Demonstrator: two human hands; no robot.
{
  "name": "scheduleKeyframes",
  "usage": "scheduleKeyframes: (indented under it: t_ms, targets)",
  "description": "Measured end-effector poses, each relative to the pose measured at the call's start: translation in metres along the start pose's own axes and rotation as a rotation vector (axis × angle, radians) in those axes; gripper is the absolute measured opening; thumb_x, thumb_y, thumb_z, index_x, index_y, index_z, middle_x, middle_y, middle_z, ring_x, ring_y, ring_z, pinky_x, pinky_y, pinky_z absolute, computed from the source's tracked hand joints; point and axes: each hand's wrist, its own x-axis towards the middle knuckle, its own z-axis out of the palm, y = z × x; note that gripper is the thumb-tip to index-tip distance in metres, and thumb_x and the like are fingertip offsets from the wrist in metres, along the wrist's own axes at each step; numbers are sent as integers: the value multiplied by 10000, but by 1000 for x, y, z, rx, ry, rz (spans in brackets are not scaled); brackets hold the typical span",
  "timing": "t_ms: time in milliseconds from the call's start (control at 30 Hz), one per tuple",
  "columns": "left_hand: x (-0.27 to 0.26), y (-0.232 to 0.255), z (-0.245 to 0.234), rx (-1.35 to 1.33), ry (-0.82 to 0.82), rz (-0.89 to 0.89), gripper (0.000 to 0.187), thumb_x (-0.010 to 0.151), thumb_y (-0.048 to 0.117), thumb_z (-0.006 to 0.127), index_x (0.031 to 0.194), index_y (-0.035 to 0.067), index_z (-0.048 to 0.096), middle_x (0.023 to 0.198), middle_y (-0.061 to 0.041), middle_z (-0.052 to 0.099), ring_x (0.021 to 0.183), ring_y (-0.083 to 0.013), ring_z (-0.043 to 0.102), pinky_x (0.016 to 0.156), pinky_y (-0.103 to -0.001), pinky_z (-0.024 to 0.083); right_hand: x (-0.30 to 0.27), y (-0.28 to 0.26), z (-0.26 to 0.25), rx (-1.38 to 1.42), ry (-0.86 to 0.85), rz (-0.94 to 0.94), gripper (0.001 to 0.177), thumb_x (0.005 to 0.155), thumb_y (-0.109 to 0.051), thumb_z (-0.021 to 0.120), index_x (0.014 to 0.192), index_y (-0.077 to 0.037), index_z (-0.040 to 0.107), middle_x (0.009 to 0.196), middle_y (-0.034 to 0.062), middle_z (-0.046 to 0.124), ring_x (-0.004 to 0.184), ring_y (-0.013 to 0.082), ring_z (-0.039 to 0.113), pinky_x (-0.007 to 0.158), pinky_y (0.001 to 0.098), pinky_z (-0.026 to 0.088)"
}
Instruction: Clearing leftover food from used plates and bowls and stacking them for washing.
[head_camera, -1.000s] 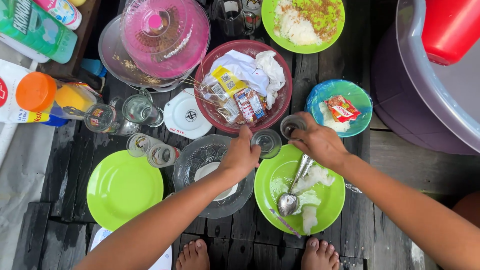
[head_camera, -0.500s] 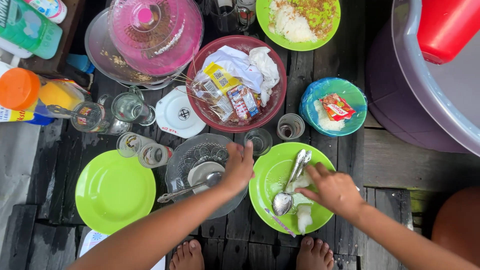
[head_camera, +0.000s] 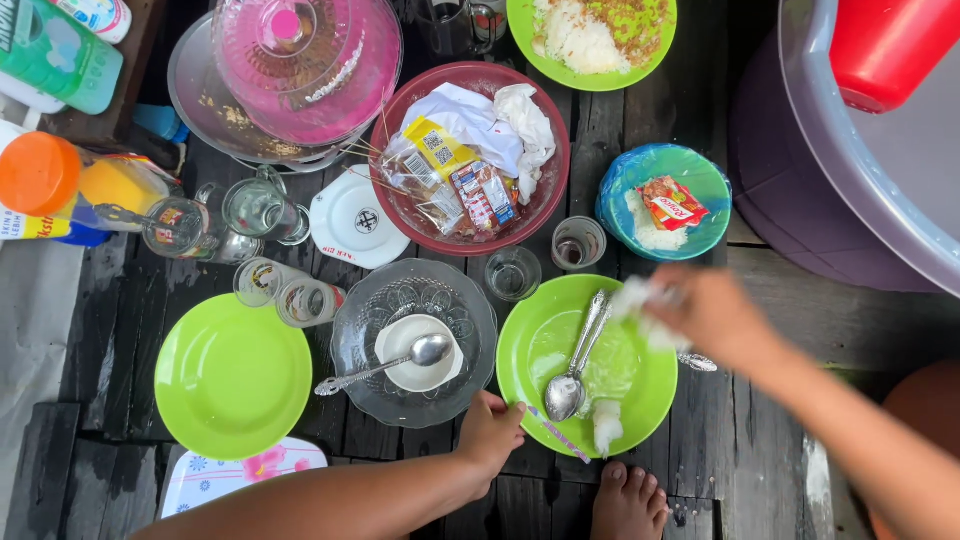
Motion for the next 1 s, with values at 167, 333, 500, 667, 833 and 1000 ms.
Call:
scheduleKeyframes:
  t_ms: [167, 333, 500, 667, 833, 1000]
  targets:
    - [-14, 22, -1, 22, -36, -52, 274, 974, 236, 669, 1096, 46, 513, 955, -67, 651, 813, -137, 698, 723, -290, 604, -72, 6, 31, -201, 154, 483, 327, 941, -406, 505, 1220, -262, 597, 1237, 9, 612, 1213, 267, 527, 1037, 476, 434]
    - [-14, 18, -9, 13, -138, 17, 284, 1008, 211, 625, 1229, 33, 617, 1025, -69, 685, 878, -149, 716, 768, -301, 609, -65, 5, 70, -183, 262, 710, 382, 1013, -462, 395, 1312, -288, 557, 1410, -26, 522, 1407, 294, 395, 1165, 525, 327]
    - [-36, 28, -3, -127, -182, -37, 286, 1001, 148, 555, 1282, 97, 548, 1138, -57, 688, 967, -193, 740, 856, -356, 639, 14, -56, -153, -322, -230, 210, 534, 909, -470, 603, 1402, -283, 515, 1269, 2, 615, 1219, 251, 594, 1067, 435, 470]
    - [-52, 34, 0, -110, -227, -57, 286, 1012, 149, 547, 1293, 99, 550, 1152, -95, 697, 984, -194, 747, 884, -379, 641, -39, -60, -277, -311, -360, -561, 690, 727, -319, 853, 1330, -132, 572, 989, 115, 712, 884, 343, 714, 757, 451, 566]
    - [-60, 53, 8, -70, -281, 20, 307, 1007, 144, 553, 1304, 70, 550, 1088, -120, 705, 936, -192, 738, 866, -379, 646, -46, -55, -280, -409, -446, -375, 640, 811, -293, 777, 1365, -92, 528, 979, 120, 713, 917, 333, 711, 789, 439, 576]
    - [-59, 87, 12, -63, -297, 109, 323, 998, 161, 560, 1309, 78, 567, 1093, -88, 701, 960, -163, 721, 865, -362, 626, -47, -32, -192, -354, -298, -63, 269, 866, -209, 582, 1123, -134, 598, 1046, 123, 653, 977, 319, 645, 850, 465, 516]
